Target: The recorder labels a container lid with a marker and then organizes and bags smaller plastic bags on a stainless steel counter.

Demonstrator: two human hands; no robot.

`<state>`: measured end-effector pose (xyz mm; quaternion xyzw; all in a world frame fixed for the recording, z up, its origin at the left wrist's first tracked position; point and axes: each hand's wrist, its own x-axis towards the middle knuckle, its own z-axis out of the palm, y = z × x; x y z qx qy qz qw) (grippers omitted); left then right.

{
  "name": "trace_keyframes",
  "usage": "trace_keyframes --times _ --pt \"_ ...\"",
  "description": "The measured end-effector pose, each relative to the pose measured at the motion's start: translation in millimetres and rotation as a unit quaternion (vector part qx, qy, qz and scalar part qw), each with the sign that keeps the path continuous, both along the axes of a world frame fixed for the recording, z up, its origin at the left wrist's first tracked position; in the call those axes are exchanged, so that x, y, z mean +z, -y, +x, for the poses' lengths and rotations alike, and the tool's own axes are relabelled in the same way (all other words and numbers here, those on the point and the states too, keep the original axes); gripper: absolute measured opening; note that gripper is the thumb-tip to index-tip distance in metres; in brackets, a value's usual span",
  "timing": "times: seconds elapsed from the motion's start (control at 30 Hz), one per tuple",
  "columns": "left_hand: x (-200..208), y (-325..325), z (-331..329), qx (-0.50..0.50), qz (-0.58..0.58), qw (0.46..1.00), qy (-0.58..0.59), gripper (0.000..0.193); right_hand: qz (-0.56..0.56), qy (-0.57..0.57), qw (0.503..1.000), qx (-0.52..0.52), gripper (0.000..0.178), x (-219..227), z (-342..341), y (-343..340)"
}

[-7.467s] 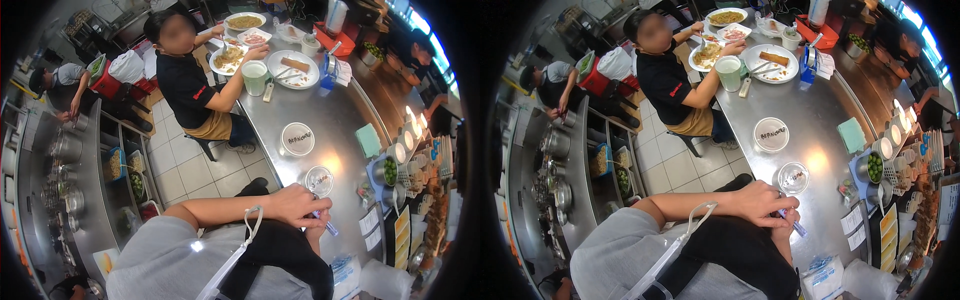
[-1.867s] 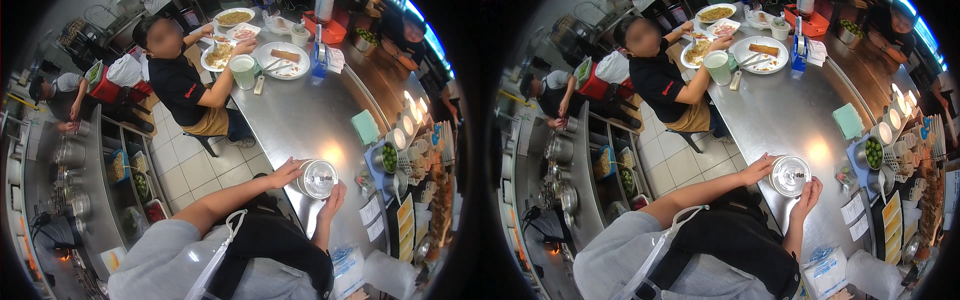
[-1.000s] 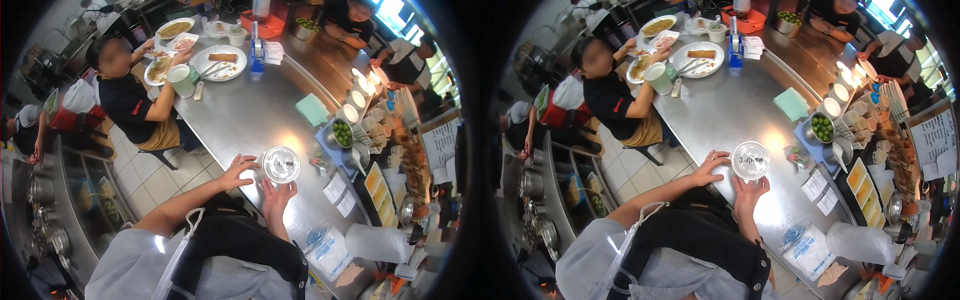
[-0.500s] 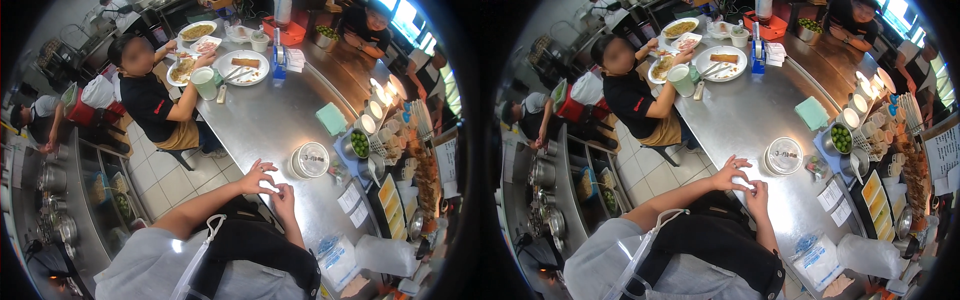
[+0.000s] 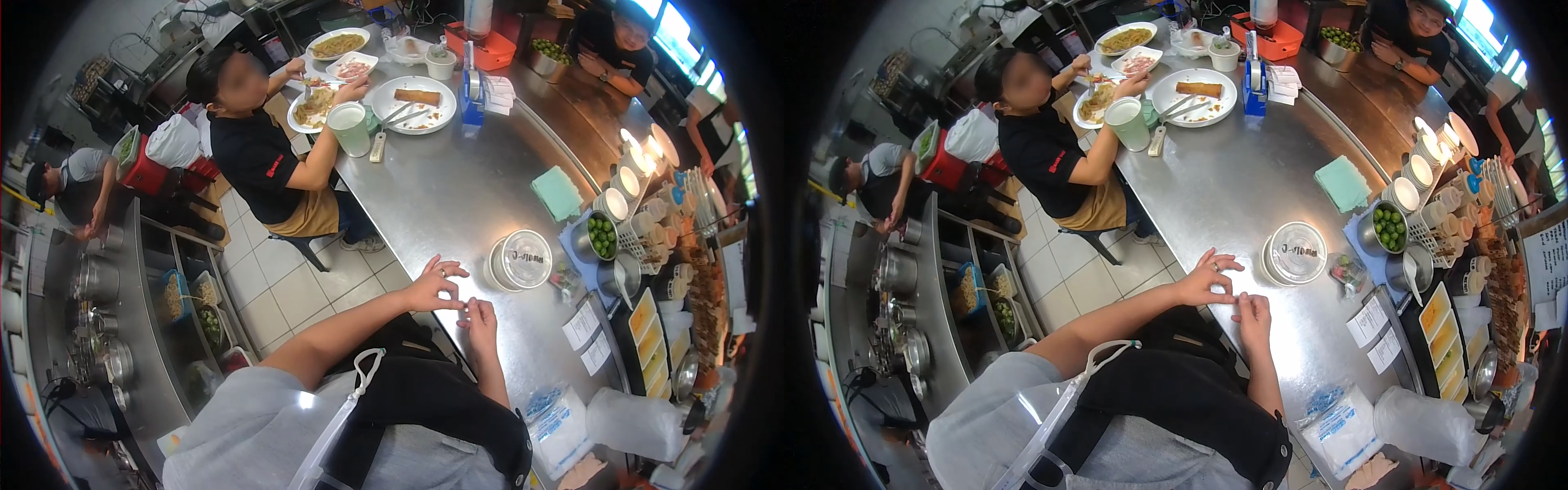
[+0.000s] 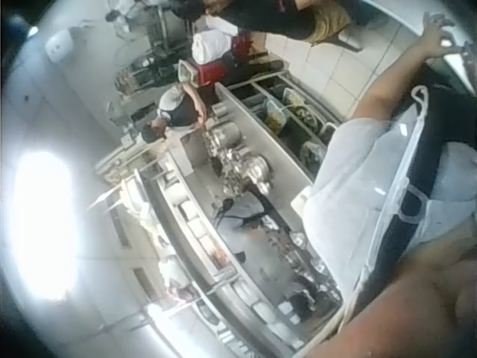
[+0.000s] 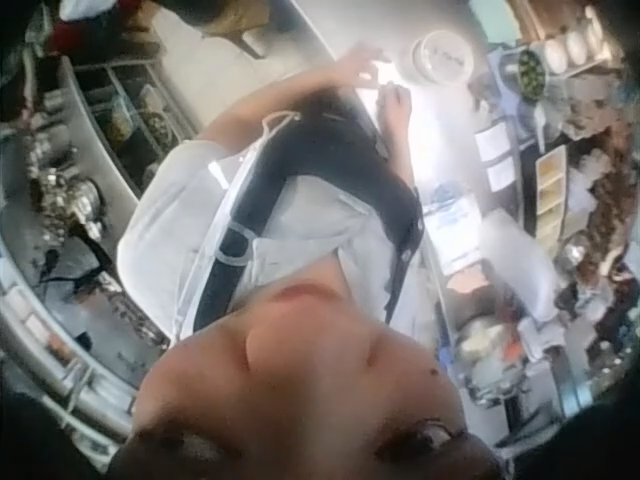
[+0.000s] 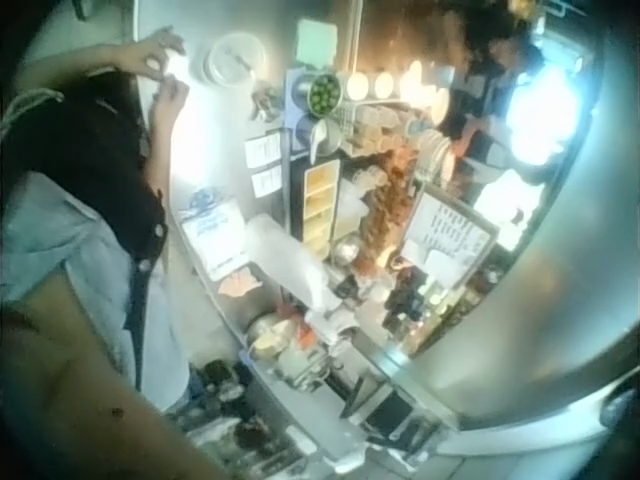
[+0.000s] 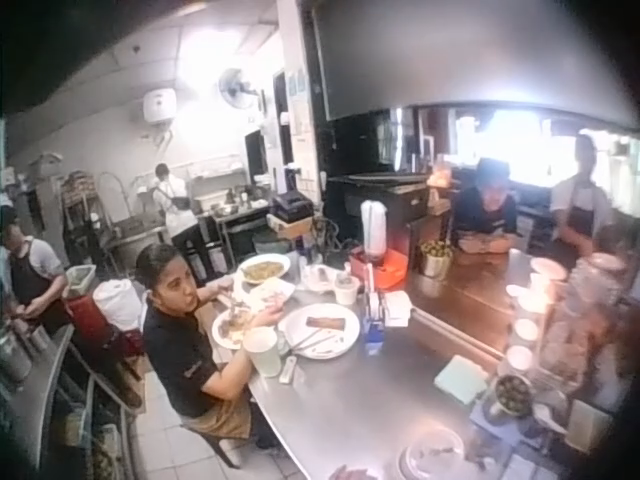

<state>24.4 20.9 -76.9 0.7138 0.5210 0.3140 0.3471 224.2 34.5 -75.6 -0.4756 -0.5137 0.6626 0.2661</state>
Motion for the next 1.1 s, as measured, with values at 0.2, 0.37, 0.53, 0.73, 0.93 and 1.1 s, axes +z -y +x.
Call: trace_keyframes --times 0.2,0.37,0.53,0.73,0.93,1.1 --pt "-1.1 -2.5 5.7 -0.031 0.017 0.999 -0.021 0.02 0.099 0.019 0.995 -0.016 0.059 16.2 -1.4 -21.1" --pt "-3.7 1.3 -4.6 -0.013 0.01 0.998 -0.054 0.028 0.172 0.101 0.974 0.11 0.017 10.0 0.0 -30.2" --pt "8.0 -3.7 -2.1 -0.028 -0.03 0.998 -0.046 0.026 0.078 0.063 0.995 0.027 0.022 25.7 44.9 -33.4" --pt "10.3 -7.8 -0.2 -0.021 -0.024 0.997 -0.063 0.029 0.122 0.028 0.815 -0.566 0.027 16.9 159.9 -75.6" --pt "11.5 -5.3 -1.4 -0.031 -0.037 0.996 -0.069 0.028 0.019 0.45 0.798 -0.4 0.05 13.3 193.2 -109.5" --pt "9.3 -12.4 12.7 -0.059 -0.032 0.996 -0.055 0.027 0.05 0.085 0.844 -0.527 0.041 -8.6 244.5 -92.7"
